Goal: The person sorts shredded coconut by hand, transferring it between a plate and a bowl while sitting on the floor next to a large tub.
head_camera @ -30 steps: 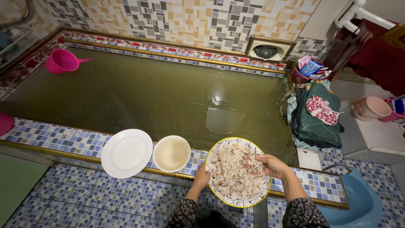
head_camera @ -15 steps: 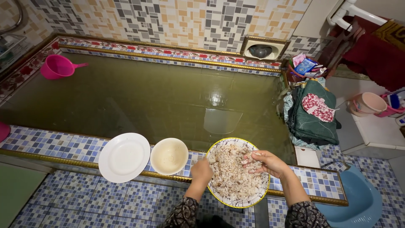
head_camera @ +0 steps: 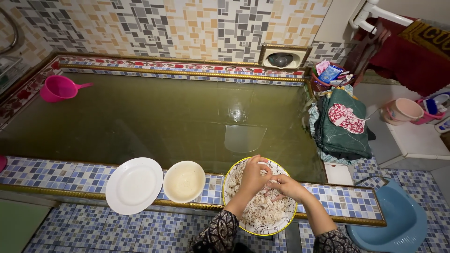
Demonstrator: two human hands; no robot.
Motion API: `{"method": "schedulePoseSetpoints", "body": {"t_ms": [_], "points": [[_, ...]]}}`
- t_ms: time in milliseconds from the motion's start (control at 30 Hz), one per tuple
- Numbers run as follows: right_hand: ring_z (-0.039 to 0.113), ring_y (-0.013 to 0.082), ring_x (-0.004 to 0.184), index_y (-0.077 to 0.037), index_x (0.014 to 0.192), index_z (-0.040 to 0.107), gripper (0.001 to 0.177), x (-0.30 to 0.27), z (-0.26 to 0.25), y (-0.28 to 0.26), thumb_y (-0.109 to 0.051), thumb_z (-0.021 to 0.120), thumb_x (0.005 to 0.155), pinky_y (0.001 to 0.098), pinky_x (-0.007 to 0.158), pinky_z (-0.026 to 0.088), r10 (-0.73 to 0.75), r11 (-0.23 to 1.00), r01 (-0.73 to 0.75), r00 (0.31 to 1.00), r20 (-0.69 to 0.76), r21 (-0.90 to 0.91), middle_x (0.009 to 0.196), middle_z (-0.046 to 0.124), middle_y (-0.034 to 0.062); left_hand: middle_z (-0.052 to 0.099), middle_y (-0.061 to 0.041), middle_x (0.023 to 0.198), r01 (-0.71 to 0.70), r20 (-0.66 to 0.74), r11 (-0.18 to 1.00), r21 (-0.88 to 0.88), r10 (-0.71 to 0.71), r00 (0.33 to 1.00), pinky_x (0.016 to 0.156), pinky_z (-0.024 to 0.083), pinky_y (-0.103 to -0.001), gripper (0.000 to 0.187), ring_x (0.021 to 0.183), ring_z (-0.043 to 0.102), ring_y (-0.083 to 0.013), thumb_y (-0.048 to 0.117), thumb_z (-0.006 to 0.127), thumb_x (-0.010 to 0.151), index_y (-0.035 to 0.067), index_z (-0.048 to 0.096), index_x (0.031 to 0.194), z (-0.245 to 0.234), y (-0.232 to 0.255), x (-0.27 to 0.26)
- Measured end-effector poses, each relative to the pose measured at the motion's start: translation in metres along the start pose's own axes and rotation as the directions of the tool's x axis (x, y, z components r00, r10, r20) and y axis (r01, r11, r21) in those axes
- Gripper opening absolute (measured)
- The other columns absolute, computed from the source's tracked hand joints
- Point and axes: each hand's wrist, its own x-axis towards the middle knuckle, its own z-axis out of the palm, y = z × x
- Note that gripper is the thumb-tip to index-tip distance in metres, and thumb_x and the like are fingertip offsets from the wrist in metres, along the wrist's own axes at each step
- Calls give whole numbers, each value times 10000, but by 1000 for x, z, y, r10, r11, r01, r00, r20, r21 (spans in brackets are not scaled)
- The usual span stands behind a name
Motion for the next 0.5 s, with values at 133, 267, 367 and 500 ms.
{"method": "schedulePoseSetpoints", "body": {"t_ms": [133, 267, 367, 500], "points": [[714, 129, 971, -70, 1150, 736, 241, 1, 2, 3, -182, 641, 959, 358, 785, 689, -5, 997, 1, 999, -53, -78, 1075, 725, 53, 747, -59, 1113, -67, -12, 997, -41, 67, 998, 1082, 443, -446, 80, 1285, 582, -321, 147, 770, 784, 74, 766, 750, -1, -4, 5], [743, 237, 856, -120, 1134, 769, 276, 11, 6, 18, -71, 660, 885, 358, 739, 617, -162, 849, 62, 976, -146, -525, 968, 786, 132, 762, -60, 1055, -100, -43, 991, -91, 96, 994, 1027, 490, -424, 73, 1201, 636, -301, 138, 770, 799, 66, 778, 804, -13, -1, 13], [720, 283, 964, -98, 961, 809, 264, 21, 11, 29, -7, 754, 720, 389, 845, 566, -461, 579, 231, 884, -81, -782, 1034, 753, 109, 772, -77, 1030, -94, -53, 986, -139, 87, 995, 987, 507, -407, 70, 1129, 670, -286, 117, 780, 789, 53, 790, 816, -16, 2, 19], [701, 335, 981, -79, 950, 738, 263, 18, 24, 35, -6, 727, 697, 425, 874, 555, -504, 553, 136, 840, -200, -822, 1042, 707, 111, 778, -98, 964, -12, 20, 950, -311, 19, 1000, 853, 574, -331, 80, 932, 745, -217, 111, 772, 824, 39, 766, 858, -6, 2, 29]]}}
